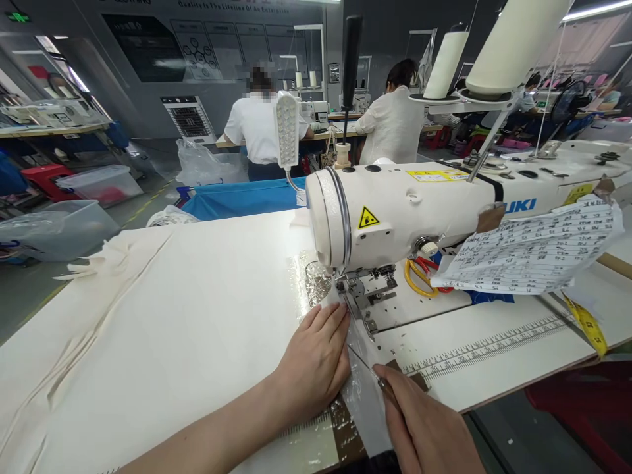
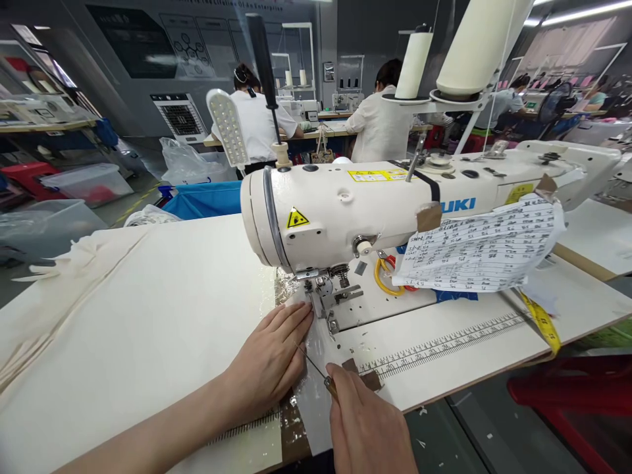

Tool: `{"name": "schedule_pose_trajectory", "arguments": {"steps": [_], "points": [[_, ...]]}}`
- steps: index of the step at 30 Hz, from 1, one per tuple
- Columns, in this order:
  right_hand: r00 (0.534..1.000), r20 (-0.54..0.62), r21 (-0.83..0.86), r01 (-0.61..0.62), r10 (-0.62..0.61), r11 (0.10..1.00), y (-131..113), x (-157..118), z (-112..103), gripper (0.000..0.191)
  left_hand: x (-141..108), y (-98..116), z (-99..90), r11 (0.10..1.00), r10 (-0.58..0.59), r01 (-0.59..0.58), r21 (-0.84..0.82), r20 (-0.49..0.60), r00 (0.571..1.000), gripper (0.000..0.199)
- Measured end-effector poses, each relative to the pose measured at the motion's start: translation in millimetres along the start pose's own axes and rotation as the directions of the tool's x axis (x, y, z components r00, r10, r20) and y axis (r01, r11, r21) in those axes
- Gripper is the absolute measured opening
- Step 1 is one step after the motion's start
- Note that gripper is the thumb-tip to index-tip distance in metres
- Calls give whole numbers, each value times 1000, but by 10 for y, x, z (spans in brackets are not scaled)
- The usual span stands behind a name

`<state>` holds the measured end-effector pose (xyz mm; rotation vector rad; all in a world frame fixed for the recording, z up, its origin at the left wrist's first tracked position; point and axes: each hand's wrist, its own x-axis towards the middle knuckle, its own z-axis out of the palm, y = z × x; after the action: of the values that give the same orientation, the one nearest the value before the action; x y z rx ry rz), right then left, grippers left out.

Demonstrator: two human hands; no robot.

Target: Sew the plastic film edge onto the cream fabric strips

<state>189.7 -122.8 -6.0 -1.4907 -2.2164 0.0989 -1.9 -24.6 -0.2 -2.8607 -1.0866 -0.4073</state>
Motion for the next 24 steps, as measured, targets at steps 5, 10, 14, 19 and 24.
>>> {"name": "schedule_pose_trajectory", "arguments": {"steps": [5,10,14,19,24], "points": [[1000,-18,8,-9,9,1000,-19,88,25,36,19,-42,13,1000,-3,3,3,-16,1000,48],[999,-47,-38,-22,21,999,-27,179,79,33,66,-89,-1,1000,-15,15,-15,-30,999,46],[996,-79,-37,-43,40,998,-44,261,129,31,113,-120,-21,997,-69,68,-30,-38,997,42],[985,-146,58,-79,87,995,-71,344,205,30,169,-221,-4,998,-65,64,-26,-54,996,39],[979,-120,191,-143,168,971,-108,299,248,30,181,-318,4,994,-53,58,89,-49,997,37]]}}
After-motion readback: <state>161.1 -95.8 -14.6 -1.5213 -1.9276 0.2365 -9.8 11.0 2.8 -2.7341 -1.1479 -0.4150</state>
